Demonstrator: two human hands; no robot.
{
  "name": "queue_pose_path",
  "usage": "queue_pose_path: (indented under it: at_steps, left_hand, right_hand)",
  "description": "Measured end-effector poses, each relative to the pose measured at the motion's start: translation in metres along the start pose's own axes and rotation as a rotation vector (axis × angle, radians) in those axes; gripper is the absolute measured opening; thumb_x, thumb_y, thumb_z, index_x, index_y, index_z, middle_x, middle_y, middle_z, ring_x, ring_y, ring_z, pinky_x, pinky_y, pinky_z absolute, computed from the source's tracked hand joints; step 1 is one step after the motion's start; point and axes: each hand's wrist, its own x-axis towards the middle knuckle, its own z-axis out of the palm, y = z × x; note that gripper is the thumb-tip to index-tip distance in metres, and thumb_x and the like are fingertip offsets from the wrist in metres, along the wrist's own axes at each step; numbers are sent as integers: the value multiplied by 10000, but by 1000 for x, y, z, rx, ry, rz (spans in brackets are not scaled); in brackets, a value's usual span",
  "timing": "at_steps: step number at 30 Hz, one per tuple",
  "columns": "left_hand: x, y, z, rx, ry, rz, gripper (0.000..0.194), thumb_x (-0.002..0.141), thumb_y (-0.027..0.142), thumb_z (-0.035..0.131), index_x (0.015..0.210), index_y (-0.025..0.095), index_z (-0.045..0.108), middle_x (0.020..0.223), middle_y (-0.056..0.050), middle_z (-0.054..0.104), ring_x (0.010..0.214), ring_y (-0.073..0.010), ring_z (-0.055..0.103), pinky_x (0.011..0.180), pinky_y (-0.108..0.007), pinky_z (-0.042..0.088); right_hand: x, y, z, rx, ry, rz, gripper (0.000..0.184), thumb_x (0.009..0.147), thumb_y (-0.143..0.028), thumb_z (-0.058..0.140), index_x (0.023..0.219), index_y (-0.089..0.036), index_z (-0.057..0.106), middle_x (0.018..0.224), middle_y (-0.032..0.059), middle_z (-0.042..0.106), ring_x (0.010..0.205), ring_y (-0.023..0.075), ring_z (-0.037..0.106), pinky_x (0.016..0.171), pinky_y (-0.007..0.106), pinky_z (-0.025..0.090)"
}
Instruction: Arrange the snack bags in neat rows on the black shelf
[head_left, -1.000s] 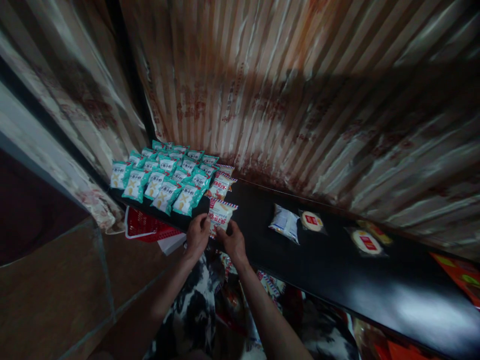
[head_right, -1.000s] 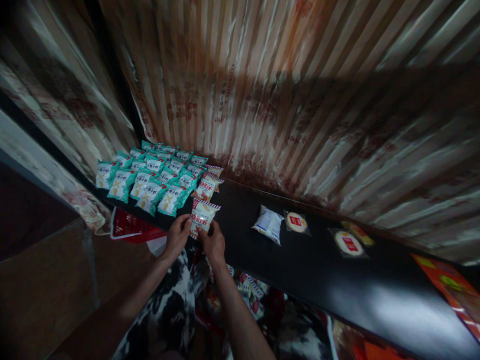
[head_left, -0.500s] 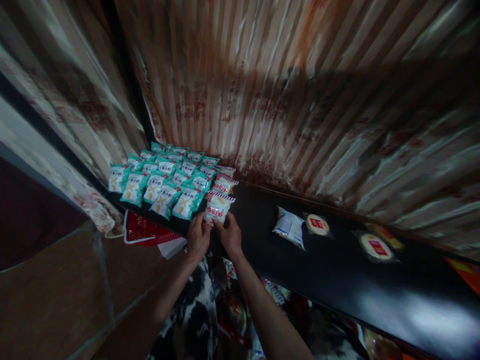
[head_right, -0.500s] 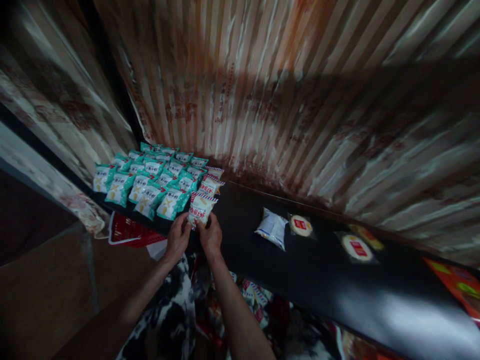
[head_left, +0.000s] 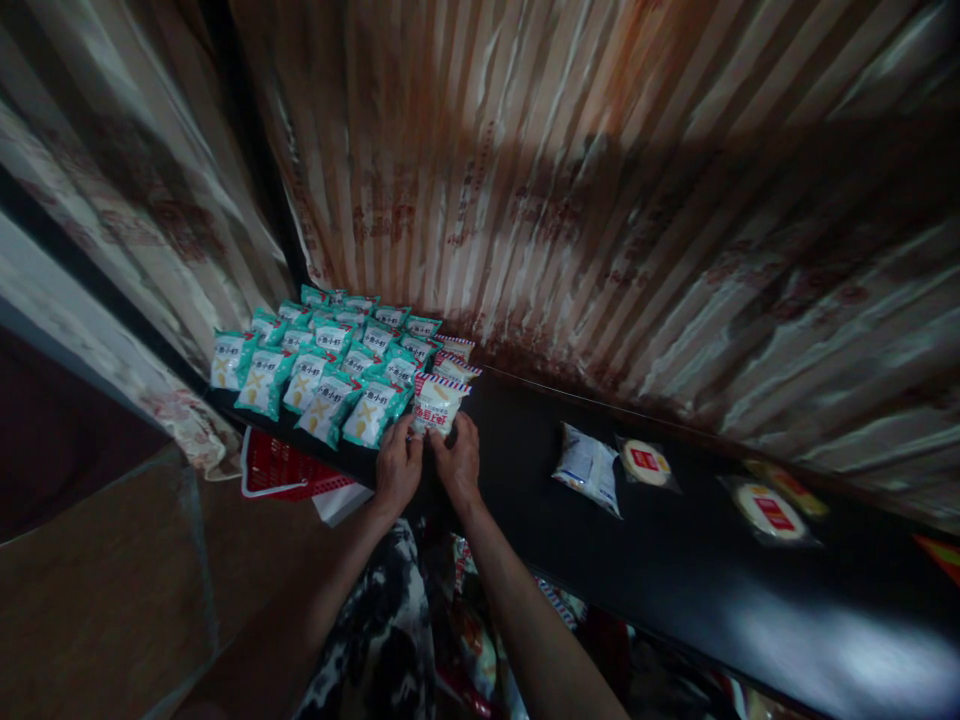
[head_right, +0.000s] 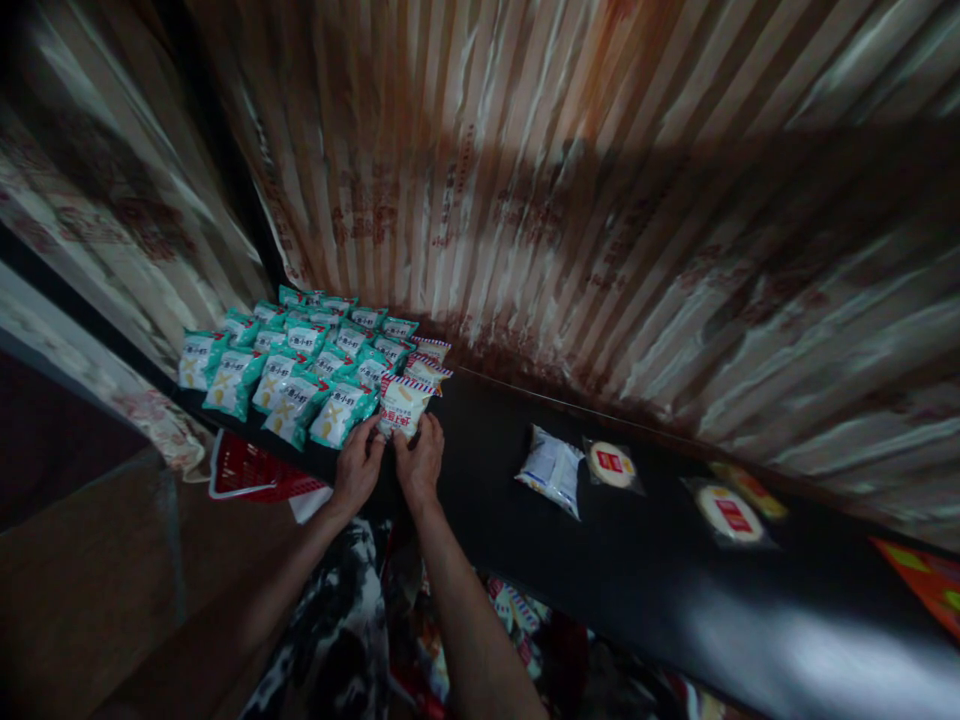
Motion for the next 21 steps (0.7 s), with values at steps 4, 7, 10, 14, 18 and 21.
queue_pose_path:
  at_steps: [4, 7, 10, 14, 18, 21]
  left_hand:
    - [6, -6, 3, 63, -4, 76, 339, 855, 205, 445, 1167, 180, 573, 1206, -114, 605, 1155, -236, 525, 1030, -387, 376]
    - [11, -15, 6, 137, -6, 171, 355, 875, 201, 405, 1197, 153, 546, 1224, -116, 595, 1160, -230, 524, 1024, -413, 396]
    - [13, -26, 10, 218, 4, 250, 367, 894, 193, 380, 1228, 130, 517, 1230, -132, 588, 1158, -223, 527, 1008, -419, 420]
    - [12, -34, 13, 305, 41, 317, 362, 918, 202, 363, 1245, 123, 498, 1235, -145, 578, 1174, -226, 517, 1001, -432, 431]
    - [10, -37, 15, 375, 46, 363, 376, 928, 219, 373, 1273, 101, 468, 1258, -164, 554, 1206, -244, 486, 1012, -451, 418]
    - [10, -35, 16, 392, 30, 393, 404, 928, 223, 380, 1305, 84, 428, 1298, -177, 515, 1243, -251, 445, 1034, -451, 397]
  right_hand:
    - [5, 6, 8, 1, 24, 4, 496, 769, -380, 551, 1189, -117, 537, 1270, 177, 504, 1205, 267, 438, 1039, 415, 333]
    - [9, 13, 12, -18, 41, -25, 478, 765, -367, 546, 1171, -114, 544, 1234, 176, 532, 1169, 272, 464, 1004, 431, 370]
    - [12, 18, 14, -25, 41, -44, 452, 771, -378, 546, 1155, -139, 558, 1184, 156, 573, 1116, 269, 504, 967, 435, 400]
    - [13, 18, 12, -41, 19, -14, 576, 744, -449, 585, 1218, -128, 525, 1197, 165, 579, 1104, 286, 524, 960, 445, 404]
    - [15, 14, 9, -11, 21, 61, 783, 709, -541, 592, 1316, -71, 439, 1331, 208, 490, 1246, 314, 435, 1038, 455, 338]
    - [20, 12, 8, 51, -16, 140, 862, 701, -569, 592, 1371, -71, 377, 1364, 209, 467, 1275, 324, 418, 1048, 463, 330]
